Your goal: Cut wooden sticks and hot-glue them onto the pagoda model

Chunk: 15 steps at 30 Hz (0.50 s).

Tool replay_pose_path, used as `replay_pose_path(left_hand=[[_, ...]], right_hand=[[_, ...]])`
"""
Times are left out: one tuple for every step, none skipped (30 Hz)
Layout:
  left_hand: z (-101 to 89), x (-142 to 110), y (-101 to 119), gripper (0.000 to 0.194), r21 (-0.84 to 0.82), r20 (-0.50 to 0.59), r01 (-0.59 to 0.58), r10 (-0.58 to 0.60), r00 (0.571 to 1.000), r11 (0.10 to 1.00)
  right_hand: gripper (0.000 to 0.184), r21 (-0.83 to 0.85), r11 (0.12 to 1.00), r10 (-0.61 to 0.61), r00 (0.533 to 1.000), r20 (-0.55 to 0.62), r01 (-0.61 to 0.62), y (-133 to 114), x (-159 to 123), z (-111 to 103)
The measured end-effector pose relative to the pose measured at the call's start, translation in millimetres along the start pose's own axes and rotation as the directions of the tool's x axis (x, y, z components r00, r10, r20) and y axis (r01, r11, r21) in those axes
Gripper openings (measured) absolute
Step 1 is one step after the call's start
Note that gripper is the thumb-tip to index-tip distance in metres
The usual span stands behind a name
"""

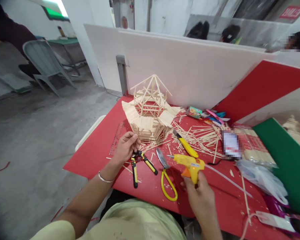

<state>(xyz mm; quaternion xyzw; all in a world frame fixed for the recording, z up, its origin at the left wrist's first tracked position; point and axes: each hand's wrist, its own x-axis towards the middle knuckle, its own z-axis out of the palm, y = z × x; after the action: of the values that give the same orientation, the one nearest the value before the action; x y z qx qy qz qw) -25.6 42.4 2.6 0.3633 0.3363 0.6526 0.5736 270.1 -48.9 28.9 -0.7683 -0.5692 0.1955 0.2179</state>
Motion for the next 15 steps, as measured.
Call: replay_pose_path(left_hand=[[-0.6,1,-1,0.027,-0.009,-0.041,0.001,-0.002,0.999,1.000],[-1.5,2,-2,0.029,-0.013,-0.092,-0.003,0.002,0.996,1.000],[-2.6,3,-3,0.030,-0.013,-0.146,-0.010,0.008,0.989,1.000],[-3.9,4,-4,0.030,-0.011,-0.198,-0.018,0.015,0.980,1.000],[-5.4,5,-5,0.031,-0.009,-0.244,-0.028,0.025,0.969,1.000],[-6.9,6,-6,0.031,-0.004,-0.283,-0.042,0.039,0.958,0.999],[-8.5,7,-7,0.032,0.006,-0.314,-0.057,0.056,0.948,0.998],[-10.1,7,-8,0.033,0.022,-0.338,-0.072,0.075,0.938,0.997],[-11.7,8,-9,0.035,0.044,-0.358,-0.086,0.096,0.929,0.995],[-13.1,9,-10,0.036,0.070,-0.375,-0.100,0.120,0.919,0.992],[-14.4,10,-11,0.036,0.096,-0.392,-0.116,0.145,0.908,0.989],[-15.5,12,-12,0.035,0.115,-0.409,-0.131,0.168,0.897,0.985],[-16.4,13,-12,0.033,0.123,-0.426,-0.146,0.186,0.885,0.981],[-17.1,15,-12,0.030,0.120,-0.441,-0.159,0.197,0.876,0.980],[-17.4,16,-12,0.027,0.107,-0.452,-0.169,0.200,0.870,0.980]], right_hand=[[0.039,0.052,0.997,-0.051,0.998,0.031,0.049,-15,-4,1],[0.039,0.047,0.993,-0.104,0.994,0.013,0.104,-30,-7,4],[0.038,0.001,0.987,-0.162,0.986,-0.030,0.162,-45,-8,8],[0.037,-0.072,0.976,-0.211,0.972,-0.102,0.204,-58,-7,14],[0.036,-0.156,0.962,-0.252,0.951,-0.182,0.225,-71,-6,20],[0.035,-0.231,0.945,-0.288,0.922,-0.258,0.231,-82,-2,27],[0.034,-0.295,0.925,-0.330,0.893,-0.306,0.241,-92,2,35],[0.032,-0.346,0.903,-0.374,0.865,-0.336,0.256,-101,7,42],[0.030,-0.388,0.879,-0.418,0.839,-0.348,0.277,-108,12,49],[0.028,-0.422,0.855,-0.461,0.817,-0.347,0.303,-114,17,57],[0.026,-0.449,0.832,-0.498,0.797,-0.342,0.327,-119,21,63],[0.024,-0.470,0.811,-0.530,0.778,-0.337,0.349,-122,24,69],[0.022,-0.481,0.796,-0.556,0.759,-0.340,0.367,-125,27,74],[0.022,-0.483,0.789,-0.573,0.739,-0.355,0.380,-127,28,79],[0.022,-0.473,0.788,-0.585,0.718,-0.377,0.393,-129,29,82]])
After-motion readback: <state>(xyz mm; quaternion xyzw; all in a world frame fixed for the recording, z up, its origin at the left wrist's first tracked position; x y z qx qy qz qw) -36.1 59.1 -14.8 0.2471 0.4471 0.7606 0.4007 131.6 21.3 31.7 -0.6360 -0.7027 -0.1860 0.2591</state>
